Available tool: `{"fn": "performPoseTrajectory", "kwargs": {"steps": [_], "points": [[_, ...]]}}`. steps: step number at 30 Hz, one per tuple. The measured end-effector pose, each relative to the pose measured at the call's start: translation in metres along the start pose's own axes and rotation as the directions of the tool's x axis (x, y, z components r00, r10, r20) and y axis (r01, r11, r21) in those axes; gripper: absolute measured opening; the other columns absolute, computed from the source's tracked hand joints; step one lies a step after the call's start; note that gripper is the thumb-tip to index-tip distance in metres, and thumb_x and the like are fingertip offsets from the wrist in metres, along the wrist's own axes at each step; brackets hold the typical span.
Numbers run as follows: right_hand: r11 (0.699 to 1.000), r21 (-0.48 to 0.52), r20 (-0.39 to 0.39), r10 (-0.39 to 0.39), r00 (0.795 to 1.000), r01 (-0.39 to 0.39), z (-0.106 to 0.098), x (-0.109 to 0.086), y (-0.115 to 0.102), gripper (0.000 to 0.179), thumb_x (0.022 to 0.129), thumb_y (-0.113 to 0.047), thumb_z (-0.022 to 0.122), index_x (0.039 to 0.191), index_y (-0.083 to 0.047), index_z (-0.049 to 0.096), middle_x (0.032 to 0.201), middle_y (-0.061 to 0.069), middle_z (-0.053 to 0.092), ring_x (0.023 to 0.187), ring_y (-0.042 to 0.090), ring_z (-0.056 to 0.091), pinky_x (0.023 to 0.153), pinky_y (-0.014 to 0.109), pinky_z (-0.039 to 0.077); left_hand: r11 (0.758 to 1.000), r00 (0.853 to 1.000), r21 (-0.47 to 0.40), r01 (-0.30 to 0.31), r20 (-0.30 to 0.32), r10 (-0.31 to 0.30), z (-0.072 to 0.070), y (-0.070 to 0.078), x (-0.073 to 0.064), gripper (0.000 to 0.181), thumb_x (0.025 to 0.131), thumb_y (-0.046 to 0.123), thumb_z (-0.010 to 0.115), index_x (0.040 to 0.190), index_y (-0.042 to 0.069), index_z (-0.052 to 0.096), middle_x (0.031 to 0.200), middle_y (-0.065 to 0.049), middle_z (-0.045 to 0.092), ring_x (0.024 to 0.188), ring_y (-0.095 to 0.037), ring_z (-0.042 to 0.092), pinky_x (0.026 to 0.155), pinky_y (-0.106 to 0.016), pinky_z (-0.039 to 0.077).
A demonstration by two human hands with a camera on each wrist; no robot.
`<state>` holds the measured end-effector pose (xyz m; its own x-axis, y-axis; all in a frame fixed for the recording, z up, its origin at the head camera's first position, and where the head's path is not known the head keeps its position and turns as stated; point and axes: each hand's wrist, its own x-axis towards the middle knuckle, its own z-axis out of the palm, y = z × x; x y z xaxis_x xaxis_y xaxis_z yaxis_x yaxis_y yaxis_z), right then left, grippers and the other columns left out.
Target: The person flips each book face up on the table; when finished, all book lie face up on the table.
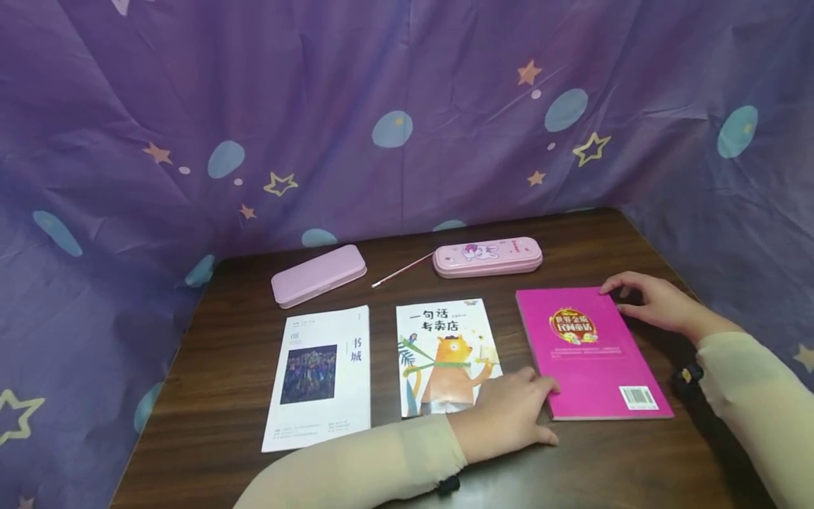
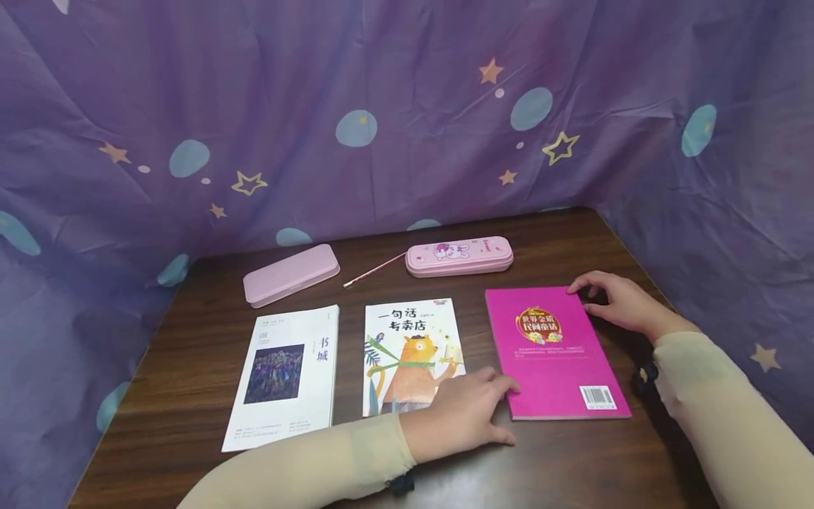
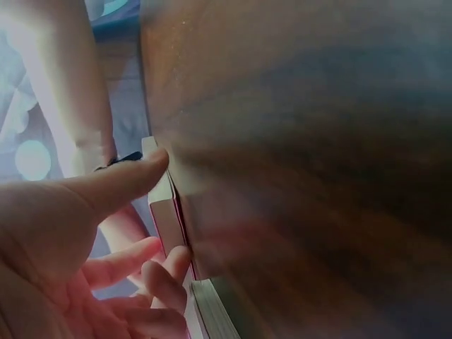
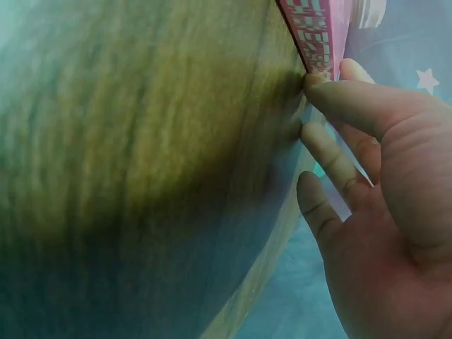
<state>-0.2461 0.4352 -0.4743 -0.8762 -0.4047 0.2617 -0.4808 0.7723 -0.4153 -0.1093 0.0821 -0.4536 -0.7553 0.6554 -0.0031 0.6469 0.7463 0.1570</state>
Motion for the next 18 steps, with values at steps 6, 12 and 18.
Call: {"fn": "performPoseTrajectory", "kwargs": {"steps": [6,12,18], "points": [[0.999,0.031,0.019,0.037,0.999,-0.037,0.003,-0.004,0.002,0.043,0.08,0.004,0.083,0.117,-0.015,0.071,0.115,0.007,0.072,0.088,0.004,0.058,0.072,0.022,0.046,0.998,0.999,0.049,0.04,-0.013,-0.039,0.001,0.009,0.004,0.063,0.072,0.066,0.084,0.125,0.039,0.065,0.103,0.015,0.064,0.08,-0.001,0.06,0.055,-0.024,0.041],[0.996,0.089,-0.017,0.003,1.0,-0.002,0.006,-0.009,0.007,0.045,0.079,0.01,0.081,0.117,-0.012,0.071,0.112,-0.004,0.067,0.087,0.002,0.055,0.071,0.02,0.044,0.996,0.996,0.054,0.072,-0.066,-0.068,0.003,0.009,0.009,0.045,0.077,0.05,0.086,0.117,0.039,0.07,0.097,0.016,0.069,0.078,-0.003,0.063,0.058,-0.025,0.043],[0.995,0.104,-0.084,-0.003,0.996,0.012,0.009,-0.008,0.009,0.044,0.073,0.011,0.084,0.111,-0.01,0.076,0.106,-0.006,0.062,0.088,0.002,0.051,0.076,0.013,0.04,0.995,0.994,0.035,0.093,-0.064,-0.091,-0.001,0.006,0.006,0.042,0.078,0.043,0.086,0.117,0.039,0.071,0.097,0.015,0.07,0.08,-0.004,0.064,0.058,-0.025,0.044]]}}
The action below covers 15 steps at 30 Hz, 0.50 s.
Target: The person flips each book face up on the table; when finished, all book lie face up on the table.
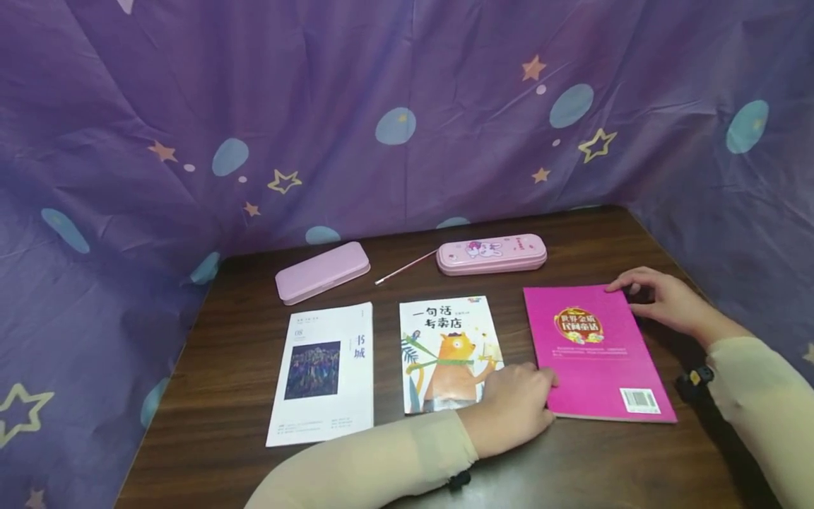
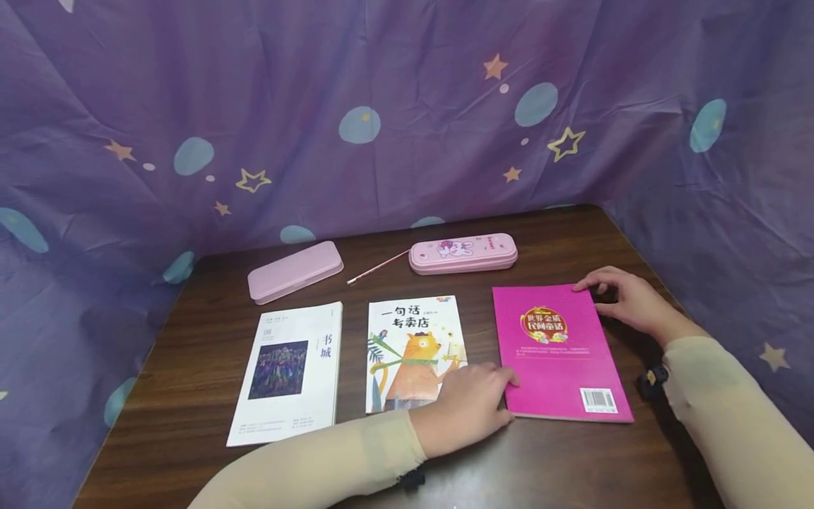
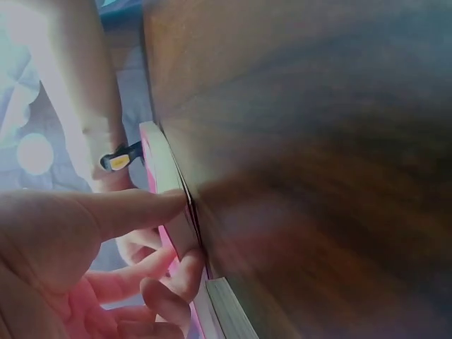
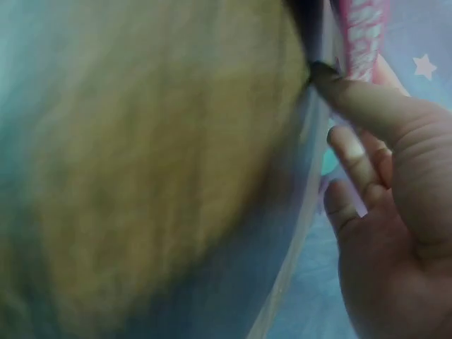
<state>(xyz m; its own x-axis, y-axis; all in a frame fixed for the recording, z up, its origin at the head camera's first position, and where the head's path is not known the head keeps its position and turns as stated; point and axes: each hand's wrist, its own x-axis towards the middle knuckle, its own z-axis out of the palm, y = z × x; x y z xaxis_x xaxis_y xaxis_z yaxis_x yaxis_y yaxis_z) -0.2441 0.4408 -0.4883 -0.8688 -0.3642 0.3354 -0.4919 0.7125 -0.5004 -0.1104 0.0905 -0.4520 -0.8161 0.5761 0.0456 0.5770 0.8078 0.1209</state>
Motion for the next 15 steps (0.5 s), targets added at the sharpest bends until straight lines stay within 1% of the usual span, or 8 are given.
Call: {"fn": "performPoseTrajectory", "kwargs": {"steps": [2,4,6,9,11,12,13,15], "points": [[1.0,-0.004,-0.007,0.011,1.0,-0.011,0.001,-0.001,0.001,0.043,0.073,0.009,0.086,0.11,-0.011,0.078,0.108,-0.012,0.063,0.089,-0.001,0.053,0.078,0.011,0.04,1.0,1.0,0.006,0.005,0.002,-0.005,-0.001,-0.001,-0.003,0.042,0.078,0.042,0.086,0.118,0.039,0.071,0.097,0.015,0.07,0.08,-0.004,0.064,0.057,-0.025,0.044],[1.0,-0.007,-0.002,0.004,1.0,-0.004,0.002,-0.002,0.002,0.042,0.074,0.006,0.086,0.111,-0.011,0.078,0.11,-0.017,0.062,0.09,-0.004,0.055,0.079,0.011,0.041,1.0,1.0,0.03,0.008,0.001,-0.008,-0.001,-0.003,-0.006,0.04,0.079,0.042,0.085,0.116,0.038,0.071,0.096,0.014,0.069,0.079,-0.005,0.063,0.057,-0.026,0.045],[1.0,0.015,0.008,0.005,1.0,-0.005,0.002,-0.004,0.003,0.041,0.076,0.004,0.086,0.114,-0.011,0.077,0.112,-0.019,0.062,0.091,-0.004,0.055,0.079,0.012,0.041,0.997,1.0,0.072,0.011,-0.001,-0.011,-0.002,-0.003,-0.008,0.036,0.079,0.046,0.085,0.111,0.036,0.071,0.094,0.013,0.068,0.078,-0.006,0.061,0.057,-0.027,0.045],[0.997,0.06,0.033,0.044,0.999,-0.046,0.001,-0.005,0.003,0.04,0.081,0.002,0.083,0.118,-0.01,0.076,0.112,-0.02,0.063,0.092,-0.002,0.054,0.079,0.015,0.041,0.989,1.0,0.144,0.021,-0.017,-0.019,-0.002,-0.001,-0.011,0.037,0.077,0.051,0.085,0.103,0.03,0.067,0.092,0.011,0.066,0.079,-0.008,0.059,0.056,-0.026,0.045],[0.991,0.094,0.048,0.095,0.994,-0.1,0.0,-0.005,0.002,0.038,0.084,0.001,0.081,0.12,-0.01,0.075,0.111,-0.02,0.065,0.092,0.001,0.054,0.077,0.016,0.04,0.982,0.999,0.186,0.028,-0.037,-0.021,-0.001,0.0,-0.012,0.041,0.076,0.054,0.086,0.099,0.027,0.065,0.09,0.009,0.064,0.079,-0.009,0.057,0.055,-0.026,0.044],[0.987,0.103,0.055,0.118,0.991,-0.123,-0.002,-0.004,0.001,0.038,0.085,0.0,0.081,0.121,-0.01,0.075,0.111,-0.021,0.066,0.091,0.002,0.054,0.077,0.017,0.04,0.978,0.998,0.208,0.029,-0.056,-0.018,-0.001,0.001,-0.012,0.041,0.076,0.053,0.085,0.098,0.026,0.064,0.089,0.009,0.064,0.078,-0.009,0.057,0.054,-0.025,0.044],[0.983,0.11,0.058,0.138,0.989,-0.144,-0.003,-0.004,0.0,0.037,0.086,-0.001,0.08,0.121,-0.011,0.075,0.11,-0.021,0.066,0.09,0.003,0.054,0.075,0.017,0.04,0.973,0.996,0.228,0.029,-0.084,-0.01,-0.001,0.002,-0.012,0.039,0.076,0.052,0.085,0.096,0.025,0.064,0.086,0.009,0.063,0.077,-0.009,0.057,0.053,-0.025,0.044],[0.981,0.113,0.056,0.15,0.987,-0.155,-0.006,-0.004,0.0,0.037,0.086,0.0,0.079,0.122,-0.011,0.075,0.11,-0.021,0.067,0.089,0.003,0.055,0.074,0.017,0.04,0.967,0.99,0.253,0.022,-0.14,0.014,-0.001,0.002,-0.011,0.035,0.077,0.048,0.084,0.092,0.024,0.064,0.082,0.008,0.062,0.073,-0.009,0.056,0.052,-0.024,0.043]]}}
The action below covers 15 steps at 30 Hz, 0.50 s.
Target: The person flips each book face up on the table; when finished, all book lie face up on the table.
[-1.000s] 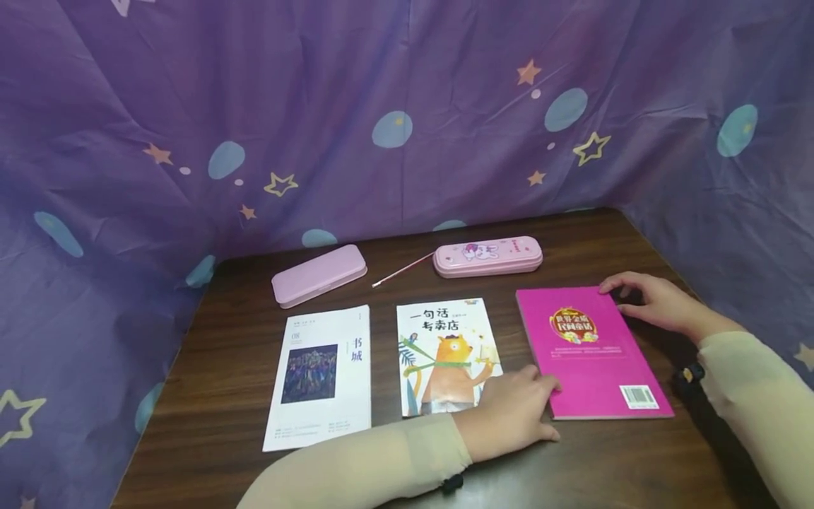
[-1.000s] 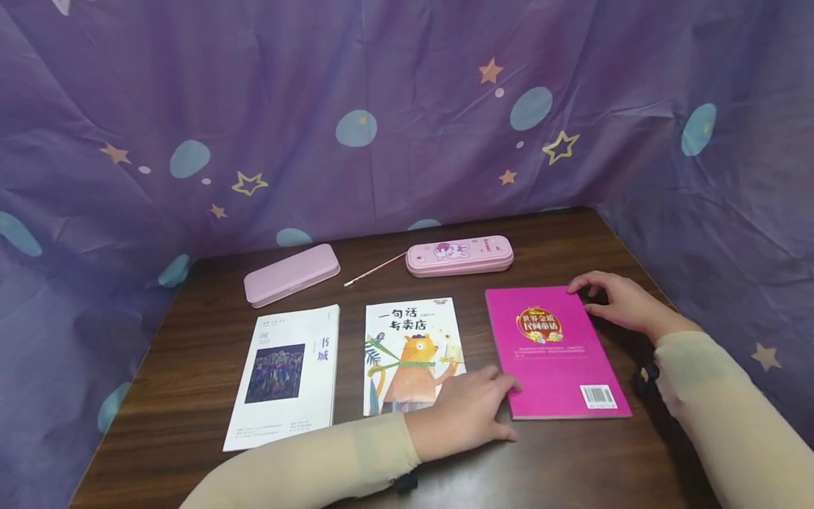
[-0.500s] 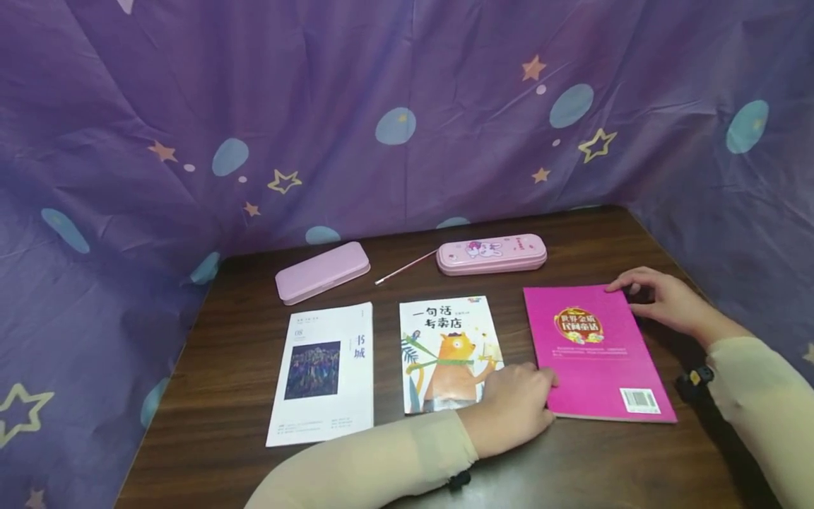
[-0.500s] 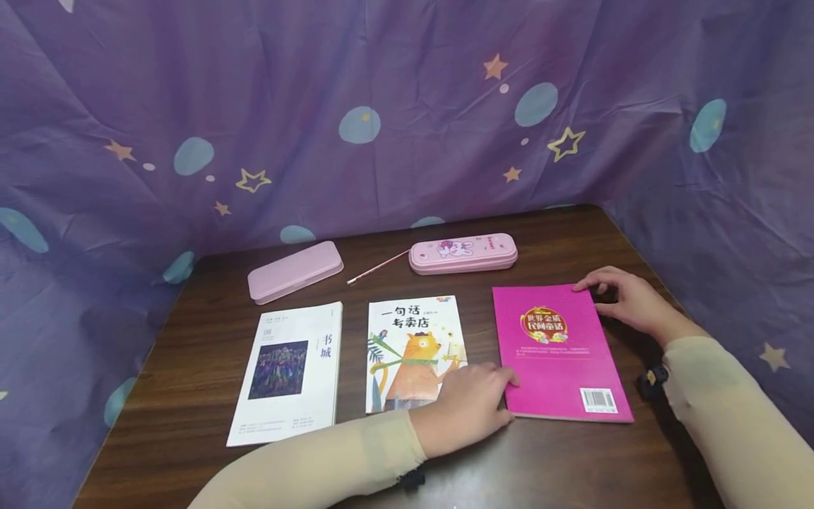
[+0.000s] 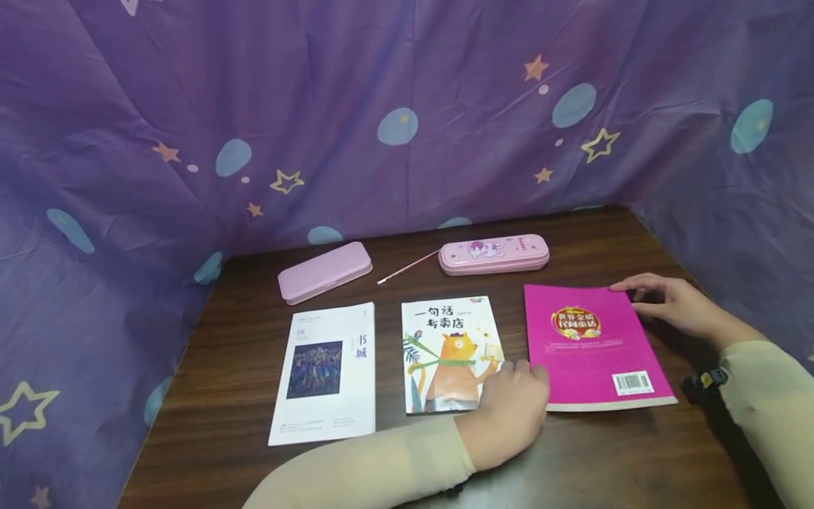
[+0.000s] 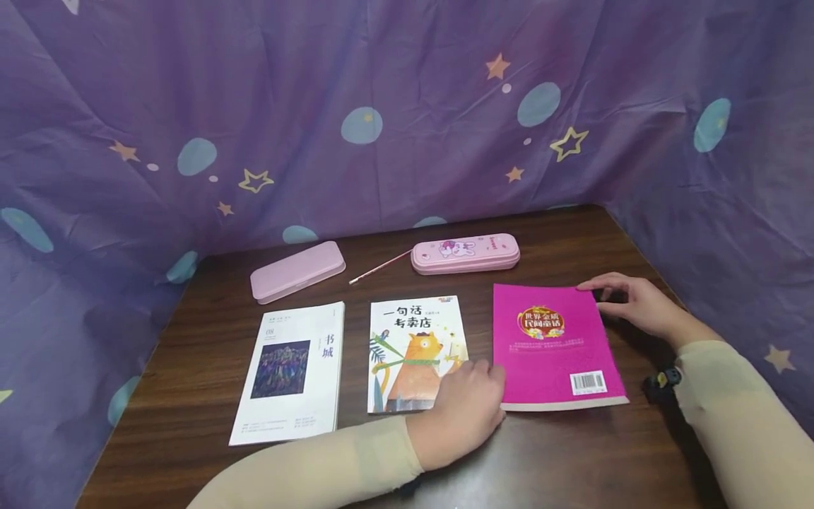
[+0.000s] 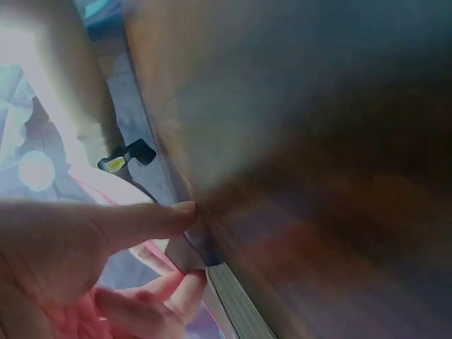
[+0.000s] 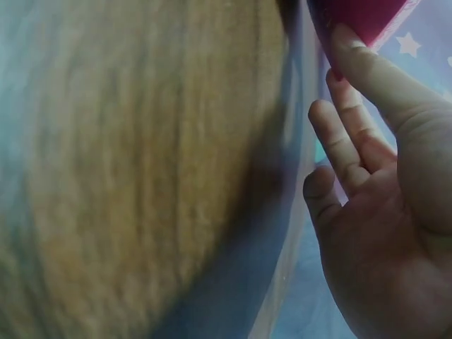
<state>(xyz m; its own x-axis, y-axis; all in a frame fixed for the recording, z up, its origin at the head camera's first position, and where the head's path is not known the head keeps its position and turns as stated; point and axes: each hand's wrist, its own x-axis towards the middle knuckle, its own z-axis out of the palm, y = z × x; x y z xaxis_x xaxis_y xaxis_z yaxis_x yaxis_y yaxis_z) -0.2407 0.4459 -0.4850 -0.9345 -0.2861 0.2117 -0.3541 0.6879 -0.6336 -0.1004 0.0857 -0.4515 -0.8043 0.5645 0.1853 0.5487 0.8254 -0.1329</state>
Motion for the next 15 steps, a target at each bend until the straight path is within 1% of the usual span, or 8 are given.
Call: {"fn": "performPoseTrajectory", "kwargs": {"steps": [2,4,7,10,13,15], "points": [[1.0,0.013,-0.007,-0.005,1.0,0.005,-0.002,0.0,-0.001,0.038,0.087,0.001,0.079,0.122,-0.011,0.074,0.112,-0.02,0.067,0.089,0.003,0.055,0.074,0.016,0.041,1.0,0.999,0.01,-0.012,-0.052,0.013,0.0,-0.001,0.001,0.029,0.078,0.043,0.082,0.088,0.023,0.064,0.079,0.009,0.062,0.069,-0.009,0.056,0.052,-0.023,0.043],[0.999,0.026,-0.019,-0.018,1.0,0.019,-0.003,0.001,-0.001,0.038,0.086,0.003,0.078,0.122,-0.01,0.074,0.115,-0.018,0.067,0.091,0.001,0.056,0.076,0.014,0.041,1.0,0.997,-0.01,-0.018,-0.077,0.017,-0.001,-0.004,0.002,0.026,0.076,0.041,0.081,0.083,0.024,0.063,0.075,0.009,0.062,0.067,-0.008,0.057,0.052,-0.023,0.043],[0.998,0.048,-0.024,-0.026,0.999,0.027,-0.003,0.002,-0.001,0.038,0.087,0.002,0.078,0.123,-0.009,0.074,0.12,-0.017,0.065,0.1,-0.004,0.056,0.083,0.011,0.04,0.997,0.998,-0.072,-0.014,-0.058,0.01,-0.004,-0.011,0.002,0.024,0.075,0.039,0.082,0.079,0.025,0.063,0.074,0.01,0.063,0.066,-0.007,0.058,0.052,-0.022,0.044],[0.998,0.069,-0.014,-0.007,1.0,0.008,-0.005,0.001,-0.002,0.036,0.089,-0.002,0.079,0.124,-0.008,0.073,0.122,-0.019,0.062,0.11,-0.011,0.054,0.089,0.007,0.037,0.99,0.999,-0.139,-0.003,-0.034,-0.001,-0.006,-0.019,0.002,0.022,0.075,0.037,0.083,0.079,0.025,0.065,0.079,0.01,0.063,0.067,-0.006,0.056,0.052,-0.021,0.044],[0.995,0.101,0.005,0.025,1.0,-0.026,-0.007,0.0,-0.005,0.035,0.09,-0.006,0.078,0.125,-0.008,0.072,0.124,-0.016,0.064,0.116,-0.015,0.052,0.092,0.004,0.035,0.982,0.999,-0.189,-0.012,-0.035,0.006,-0.008,-0.026,0.001,0.019,0.076,0.033,0.083,0.081,0.023,0.068,0.084,0.008,0.061,0.066,-0.005,0.052,0.051,-0.019,0.042],[0.991,0.129,0.016,0.041,0.999,-0.043,-0.009,0.0,-0.008,0.035,0.091,-0.006,0.077,0.125,-0.008,0.072,0.125,-0.013,0.065,0.117,-0.015,0.052,0.093,0.004,0.035,0.975,0.999,-0.222,-0.022,-0.043,0.013,-0.009,-0.029,0.0,0.016,0.076,0.03,0.082,0.084,0.023,0.07,0.085,0.009,0.06,0.064,-0.004,0.051,0.052,-0.018,0.041]]}}
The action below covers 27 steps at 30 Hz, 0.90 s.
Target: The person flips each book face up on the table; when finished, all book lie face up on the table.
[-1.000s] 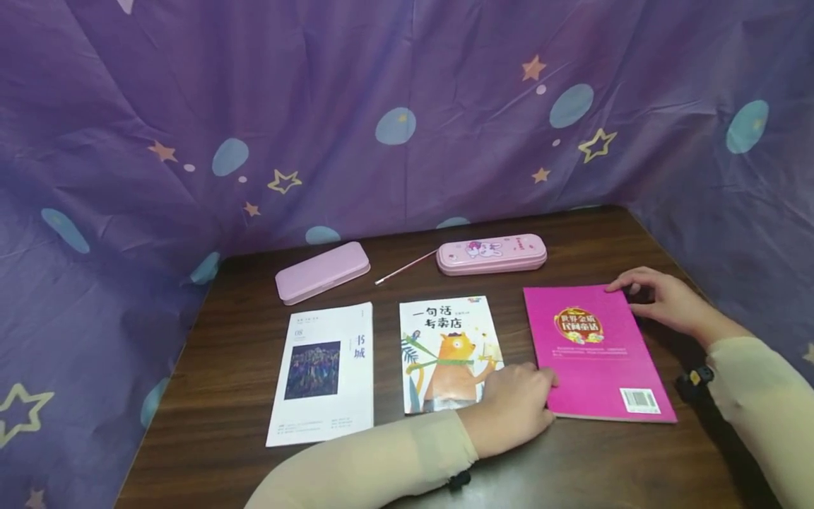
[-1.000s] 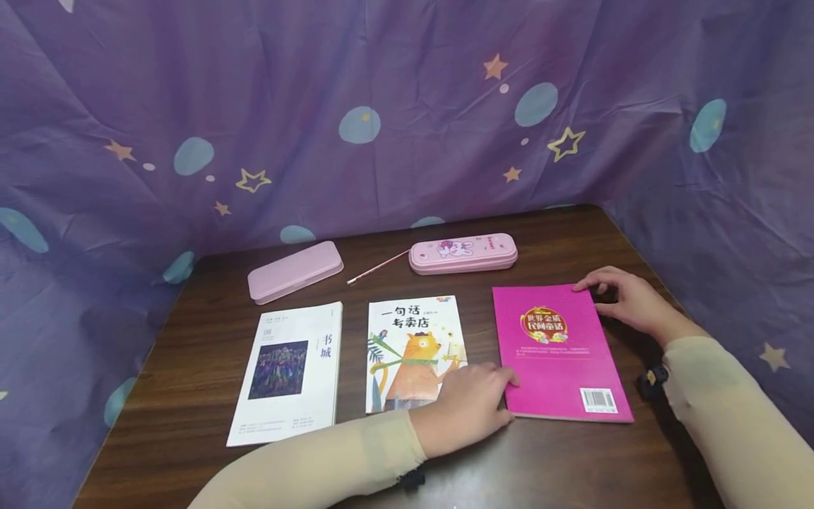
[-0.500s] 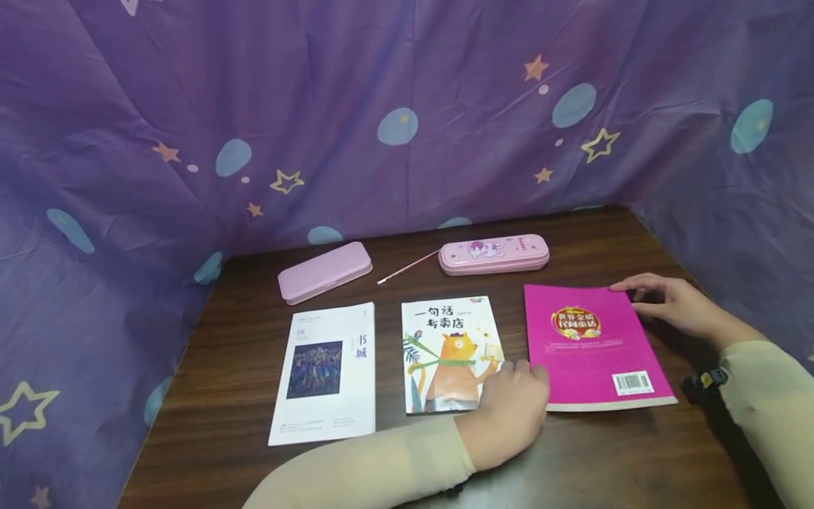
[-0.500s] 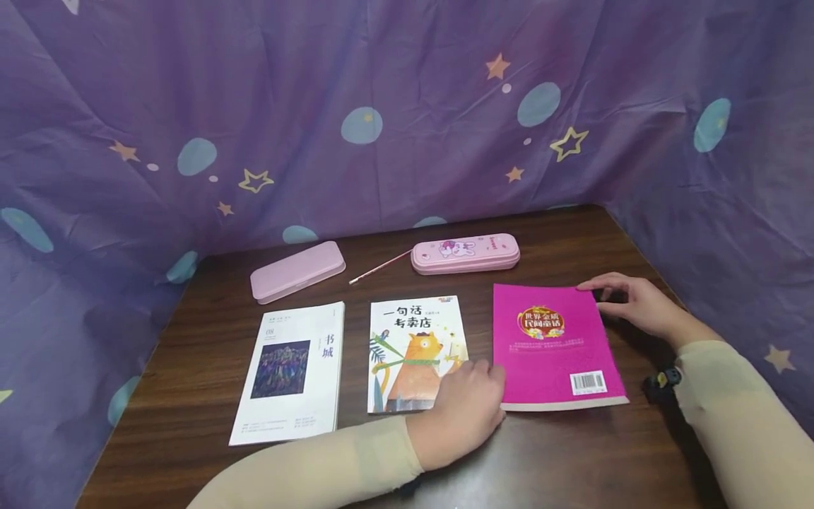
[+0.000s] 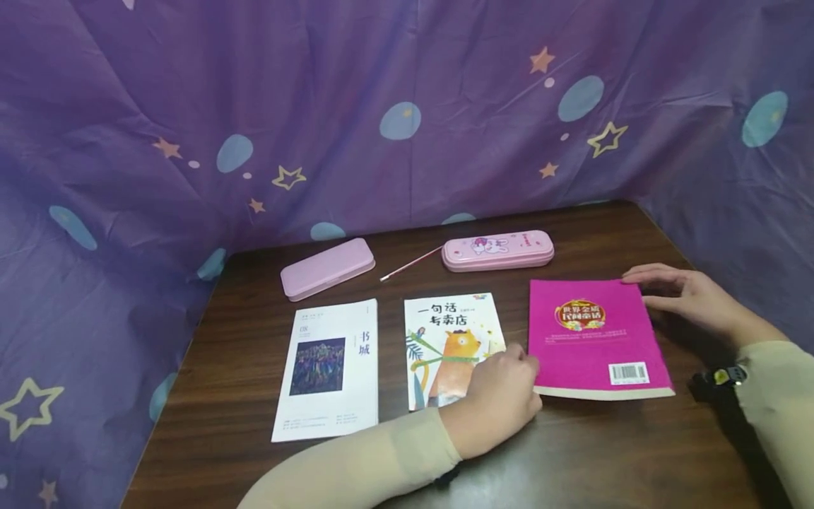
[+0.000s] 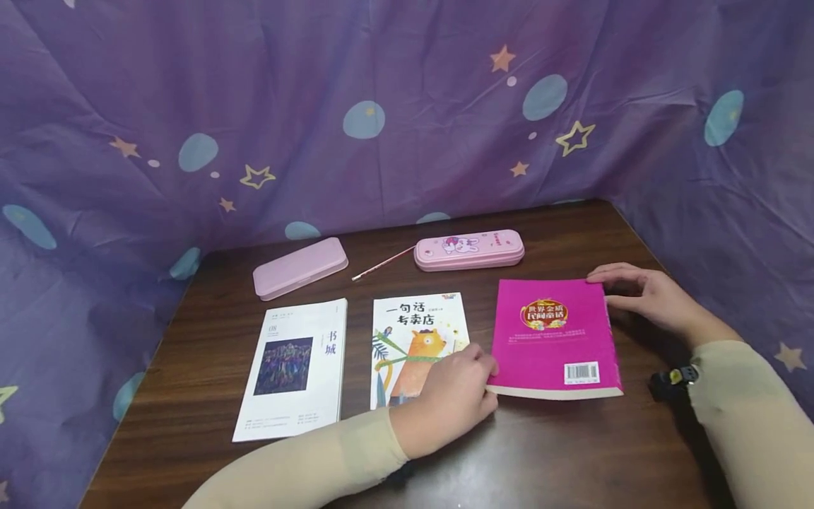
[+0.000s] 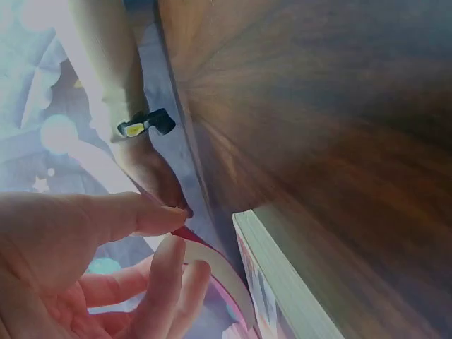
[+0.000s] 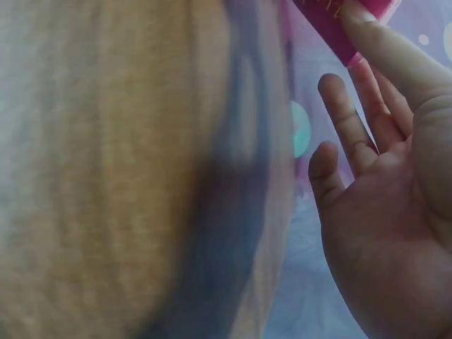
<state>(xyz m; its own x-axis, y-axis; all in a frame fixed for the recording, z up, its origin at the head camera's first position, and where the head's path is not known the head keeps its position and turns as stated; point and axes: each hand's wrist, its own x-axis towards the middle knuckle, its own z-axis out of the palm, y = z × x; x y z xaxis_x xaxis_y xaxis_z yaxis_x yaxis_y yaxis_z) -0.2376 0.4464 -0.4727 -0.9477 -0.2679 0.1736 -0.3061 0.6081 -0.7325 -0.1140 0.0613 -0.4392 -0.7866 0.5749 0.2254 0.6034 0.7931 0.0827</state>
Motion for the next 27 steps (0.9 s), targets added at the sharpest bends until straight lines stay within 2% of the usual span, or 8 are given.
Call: {"fn": "performPoseTrajectory", "kwargs": {"steps": [4,7,11,15,17,22,24,27], "points": [[0.997,0.076,0.012,0.008,1.0,-0.009,-0.006,0.0,-0.009,0.035,0.094,-0.003,0.072,0.129,-0.003,0.068,0.126,-0.009,0.066,0.117,-0.01,0.056,0.091,0.007,0.042,0.999,0.999,-0.052,-0.008,-0.035,0.006,-0.002,-0.004,-0.003,0.017,0.076,0.027,0.081,0.092,0.024,0.073,0.084,0.012,0.061,0.065,-0.002,0.055,0.055,-0.016,0.04],[0.984,0.177,0.031,0.008,0.999,-0.013,-0.011,-0.001,-0.015,0.037,0.097,0.002,0.066,0.134,0.002,0.062,0.13,-0.007,0.064,0.116,-0.006,0.059,0.087,0.012,0.049,0.995,0.995,-0.099,-0.011,-0.098,0.001,-0.003,-0.007,-0.006,0.019,0.077,0.032,0.082,0.094,0.026,0.073,0.083,0.015,0.062,0.066,0.001,0.055,0.053,-0.014,0.037],[0.913,0.406,0.051,0.004,0.999,-0.024,-0.016,0.0,-0.019,0.04,0.099,0.009,0.058,0.139,0.005,0.056,0.135,-0.002,0.06,0.117,-0.002,0.061,0.083,0.019,0.057,0.981,0.98,-0.194,-0.024,-0.2,-0.016,-0.007,-0.012,-0.007,0.021,0.078,0.037,0.084,0.092,0.029,0.071,0.081,0.018,0.063,0.066,0.006,0.047,0.052,-0.009,0.03],[0.817,0.576,0.04,-0.017,0.999,-0.01,-0.02,0.004,-0.024,0.04,0.099,0.015,0.052,0.138,0.005,0.055,0.131,0.0,0.064,0.108,0.002,0.068,0.076,0.024,0.06,0.954,0.954,-0.295,-0.064,-0.297,-0.028,-0.008,-0.016,-0.007,0.02,0.079,0.036,0.084,0.094,0.03,0.071,0.084,0.02,0.065,0.069,0.008,0.047,0.056,-0.005,0.03],[0.856,0.516,0.0,-0.042,0.999,0.036,-0.022,0.007,-0.028,0.038,0.098,0.015,0.054,0.135,0.005,0.057,0.126,-0.003,0.067,0.104,0.001,0.069,0.075,0.02,0.059,0.925,0.938,-0.365,-0.108,-0.346,-0.027,-0.008,-0.018,-0.007,0.02,0.08,0.032,0.084,0.096,0.028,0.073,0.086,0.017,0.067,0.071,0.007,0.052,0.058,-0.004,0.032],[0.904,0.403,-0.091,-0.117,0.989,0.143,-0.026,0.013,-0.036,0.037,0.094,0.02,0.056,0.128,0.006,0.06,0.118,-0.007,0.072,0.105,-0.001,0.069,0.08,0.012,0.054,0.852,0.897,-0.481,-0.205,-0.44,-0.032,-0.012,-0.025,-0.007,0.022,0.081,0.022,0.084,0.1,0.024,0.073,0.083,0.014,0.065,0.068,0.005,0.054,0.063,-0.004,0.036],[0.904,0.402,-0.106,-0.109,0.988,0.143,-0.027,0.013,-0.039,0.037,0.093,0.021,0.057,0.127,0.005,0.061,0.114,-0.008,0.074,0.103,-0.002,0.07,0.081,0.012,0.053,0.833,0.889,-0.506,-0.222,-0.455,-0.04,-0.013,-0.026,-0.006,0.022,0.081,0.02,0.084,0.1,0.023,0.073,0.08,0.014,0.061,0.066,0.005,0.052,0.063,-0.004,0.037],[0.937,0.332,-0.138,-0.062,0.988,0.106,-0.028,0.012,-0.044,0.035,0.094,0.015,0.06,0.126,0.0,0.063,0.109,-0.014,0.074,0.097,-0.004,0.069,0.08,0.01,0.051,0.796,0.888,-0.555,-0.24,-0.457,-0.051,-0.012,-0.028,-0.004,0.023,0.082,0.018,0.085,0.102,0.02,0.073,0.078,0.011,0.06,0.063,0.004,0.051,0.063,-0.006,0.039]]}}
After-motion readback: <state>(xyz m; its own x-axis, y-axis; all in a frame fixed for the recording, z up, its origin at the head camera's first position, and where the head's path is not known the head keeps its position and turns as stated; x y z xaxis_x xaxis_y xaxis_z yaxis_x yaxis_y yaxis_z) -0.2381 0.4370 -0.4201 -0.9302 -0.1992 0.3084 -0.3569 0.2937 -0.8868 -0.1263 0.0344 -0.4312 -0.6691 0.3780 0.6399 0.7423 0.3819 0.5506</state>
